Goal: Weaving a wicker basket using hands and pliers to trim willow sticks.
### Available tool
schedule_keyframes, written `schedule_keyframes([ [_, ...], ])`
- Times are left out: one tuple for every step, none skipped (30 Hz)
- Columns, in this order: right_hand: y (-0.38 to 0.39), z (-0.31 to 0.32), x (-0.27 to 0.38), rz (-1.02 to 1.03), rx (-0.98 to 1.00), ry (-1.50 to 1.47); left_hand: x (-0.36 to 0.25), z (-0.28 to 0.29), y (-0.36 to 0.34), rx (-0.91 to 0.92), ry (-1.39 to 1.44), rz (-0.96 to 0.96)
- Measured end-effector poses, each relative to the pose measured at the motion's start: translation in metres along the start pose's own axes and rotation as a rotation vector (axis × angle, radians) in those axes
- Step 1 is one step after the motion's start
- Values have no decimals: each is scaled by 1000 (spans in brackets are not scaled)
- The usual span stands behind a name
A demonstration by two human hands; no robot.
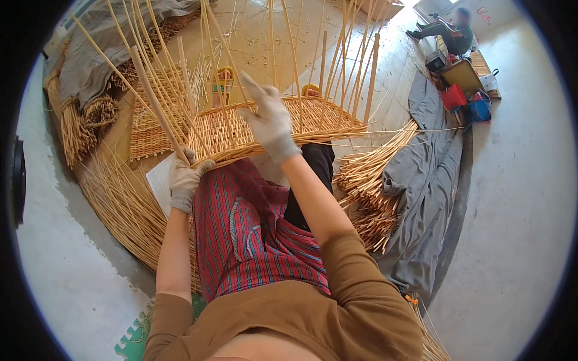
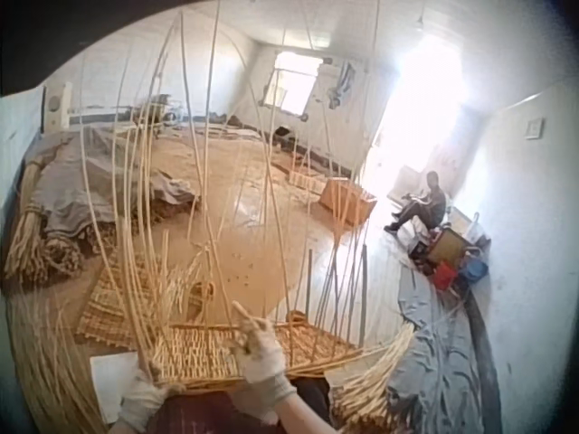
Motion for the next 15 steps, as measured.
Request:
schedule_keyframes([
  [20,15,-6,-64,-29,101,1,-1,0,9,52,-17],
  [42,30,-9,-84,-90,196,2,-2,0,17,54,-25],
  [65,31,-13,-168,-27,174,3,-3,-1,26,107,-40],
  [85,30,-24,-376,43,145,4,-3,-2,26,101,-28],
  [98,36,-14,-238,-93,91,5,-3,-3,16,95,-31],
  [107,40,-10,-175,-205,43,5,-5,-7,30,98,-27],
  [113,32,-20,-339,-135,-134,3,-3,-7,35,65,-43],
  [115,27,-19,-356,-142,-140,0,-3,-8,45,25,-55],
  [101,18,-10,-214,-26,251,-2,-3,-13,80,23,-26],
  [90,4,-2,-34,105,646,-8,-1,-17,72,20,-66],
  [79,-4,-6,-29,119,657,-11,0,-22,93,58,-43],
  [69,-8,-15,-81,152,698,-12,0,-25,126,106,5],
  [62,-13,-22,-64,193,652,-18,2,-29,101,95,-17],
  [54,-19,-31,-85,267,606,-24,6,-33,22,56,-35],
  [47,-24,-35,-86,226,598,-26,9,-33,-40,45,-11],
])
Point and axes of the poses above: each hand's wrist, its own y-axis away from the middle knuckle, its own z-axis out of the back of the hand, x = y × z, the point moved 6 cm from there along -y, towards the middle knuckle, and after that the axes turned 8 degrees about x, right-handed, at the moved point
